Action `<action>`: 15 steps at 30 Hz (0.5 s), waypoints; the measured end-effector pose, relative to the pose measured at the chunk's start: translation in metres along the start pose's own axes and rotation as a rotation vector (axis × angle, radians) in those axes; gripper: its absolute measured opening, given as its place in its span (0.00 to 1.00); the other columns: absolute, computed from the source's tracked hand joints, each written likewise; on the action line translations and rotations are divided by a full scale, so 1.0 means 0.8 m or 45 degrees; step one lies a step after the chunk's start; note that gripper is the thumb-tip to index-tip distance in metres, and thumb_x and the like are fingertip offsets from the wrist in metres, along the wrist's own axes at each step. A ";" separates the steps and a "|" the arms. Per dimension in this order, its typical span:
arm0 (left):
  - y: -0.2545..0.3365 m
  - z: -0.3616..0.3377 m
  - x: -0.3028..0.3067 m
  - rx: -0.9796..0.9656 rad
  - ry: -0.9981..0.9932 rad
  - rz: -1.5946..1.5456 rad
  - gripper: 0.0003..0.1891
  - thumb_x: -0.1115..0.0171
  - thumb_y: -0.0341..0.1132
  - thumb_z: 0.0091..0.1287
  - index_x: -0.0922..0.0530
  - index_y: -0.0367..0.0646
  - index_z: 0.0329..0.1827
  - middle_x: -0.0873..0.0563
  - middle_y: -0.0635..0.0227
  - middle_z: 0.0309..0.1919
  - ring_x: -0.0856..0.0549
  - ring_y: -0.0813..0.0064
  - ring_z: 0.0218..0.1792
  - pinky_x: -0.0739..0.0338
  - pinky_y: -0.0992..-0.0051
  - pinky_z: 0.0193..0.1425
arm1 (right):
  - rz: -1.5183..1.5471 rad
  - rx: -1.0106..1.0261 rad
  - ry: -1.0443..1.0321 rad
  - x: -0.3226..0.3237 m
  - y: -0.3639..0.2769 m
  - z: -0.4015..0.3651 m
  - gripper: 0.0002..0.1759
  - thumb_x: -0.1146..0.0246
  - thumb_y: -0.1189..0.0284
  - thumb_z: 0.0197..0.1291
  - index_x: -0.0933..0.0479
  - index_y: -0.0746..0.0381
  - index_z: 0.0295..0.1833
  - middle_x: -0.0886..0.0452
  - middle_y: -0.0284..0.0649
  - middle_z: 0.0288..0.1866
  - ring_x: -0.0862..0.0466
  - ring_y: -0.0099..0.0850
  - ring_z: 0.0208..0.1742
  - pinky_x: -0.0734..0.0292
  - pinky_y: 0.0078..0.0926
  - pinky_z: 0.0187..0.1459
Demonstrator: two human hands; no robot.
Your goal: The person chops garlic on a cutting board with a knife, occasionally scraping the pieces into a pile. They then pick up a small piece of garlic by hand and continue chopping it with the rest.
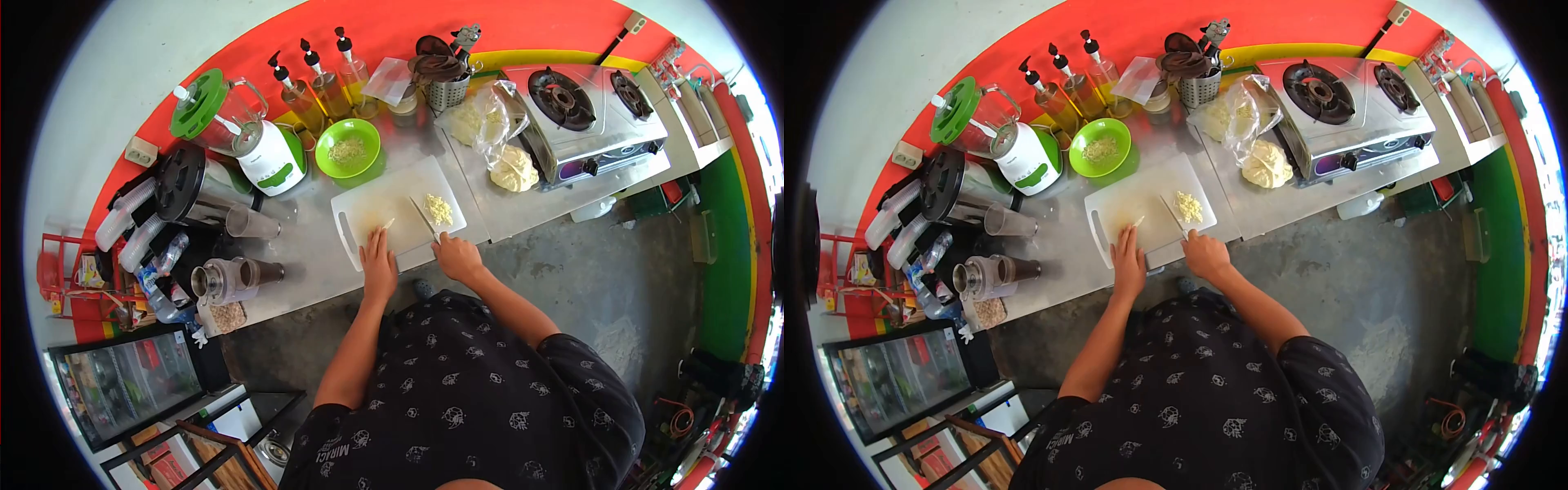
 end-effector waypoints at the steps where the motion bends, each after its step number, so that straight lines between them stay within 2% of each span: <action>1: -0.002 0.000 0.001 -0.018 -0.013 -0.005 0.29 0.47 0.30 0.75 0.38 0.39 0.79 0.35 0.59 0.79 0.38 0.55 0.80 0.48 0.46 0.82 | -0.013 -0.039 0.003 0.000 0.000 0.002 0.22 0.47 0.54 0.76 0.28 0.66 0.47 0.14 0.59 0.37 0.13 0.60 0.40 0.18 0.58 0.42; 5: -0.008 -0.002 0.009 -0.003 -0.027 -0.119 0.28 0.47 0.30 0.76 0.37 0.40 0.78 0.35 0.57 0.79 0.38 0.53 0.80 0.49 0.46 0.83 | 0.031 -0.064 0.012 0.001 0.001 0.007 0.22 0.48 0.55 0.76 0.28 0.65 0.49 0.14 0.60 0.37 0.14 0.62 0.40 0.19 0.60 0.43; 8: -0.006 -0.008 0.012 0.009 0.038 -0.137 0.25 0.44 0.29 0.74 0.33 0.40 0.75 0.31 0.56 0.75 0.35 0.51 0.77 0.44 0.49 0.81 | -0.009 0.083 -0.070 -0.007 0.002 0.003 0.21 0.47 0.56 0.76 0.28 0.65 0.51 0.14 0.60 0.38 0.14 0.63 0.41 0.19 0.61 0.44; 10: 0.000 -0.007 0.019 0.021 0.199 -0.056 0.20 0.41 0.28 0.72 0.26 0.39 0.66 0.25 0.56 0.67 0.28 0.51 0.70 0.34 0.54 0.75 | 0.032 -0.041 -0.031 -0.002 0.011 0.004 0.21 0.46 0.56 0.74 0.27 0.66 0.51 0.14 0.61 0.38 0.14 0.63 0.42 0.19 0.60 0.45; 11: 0.001 -0.009 0.022 0.040 0.204 -0.048 0.20 0.41 0.28 0.72 0.26 0.39 0.66 0.25 0.56 0.67 0.28 0.51 0.70 0.34 0.54 0.75 | 0.031 -0.025 -0.046 0.000 0.012 0.006 0.21 0.46 0.56 0.74 0.27 0.66 0.51 0.14 0.61 0.38 0.14 0.63 0.42 0.19 0.60 0.45; 13: 0.008 -0.003 0.039 0.074 0.265 0.044 0.13 0.40 0.28 0.71 0.21 0.40 0.57 0.19 0.57 0.53 0.22 0.52 0.59 0.29 0.55 0.65 | 0.070 -0.072 0.043 0.012 0.019 0.009 0.21 0.45 0.56 0.73 0.26 0.66 0.48 0.14 0.62 0.38 0.14 0.63 0.43 0.20 0.60 0.46; 14: 0.004 0.003 0.043 0.080 0.276 0.051 0.13 0.40 0.28 0.71 0.21 0.40 0.57 0.19 0.57 0.53 0.22 0.52 0.59 0.29 0.55 0.65 | 0.137 -0.060 0.057 0.015 0.018 0.010 0.22 0.44 0.56 0.73 0.26 0.67 0.46 0.15 0.63 0.39 0.15 0.65 0.43 0.21 0.61 0.47; 15: -0.005 0.005 0.044 0.164 0.248 0.037 0.11 0.39 0.28 0.70 0.21 0.40 0.54 0.18 0.59 0.48 0.21 0.53 0.55 0.28 0.56 0.61 | 0.135 -0.046 0.050 0.012 0.014 0.010 0.22 0.44 0.56 0.73 0.26 0.67 0.46 0.15 0.63 0.39 0.15 0.65 0.43 0.21 0.61 0.47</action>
Point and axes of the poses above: each hand's wrist, its own z-axis towards the middle knuckle, its own x-axis out of the back of the hand, y = z × x, the point moved 4 cm from there along z, towards the middle knuckle
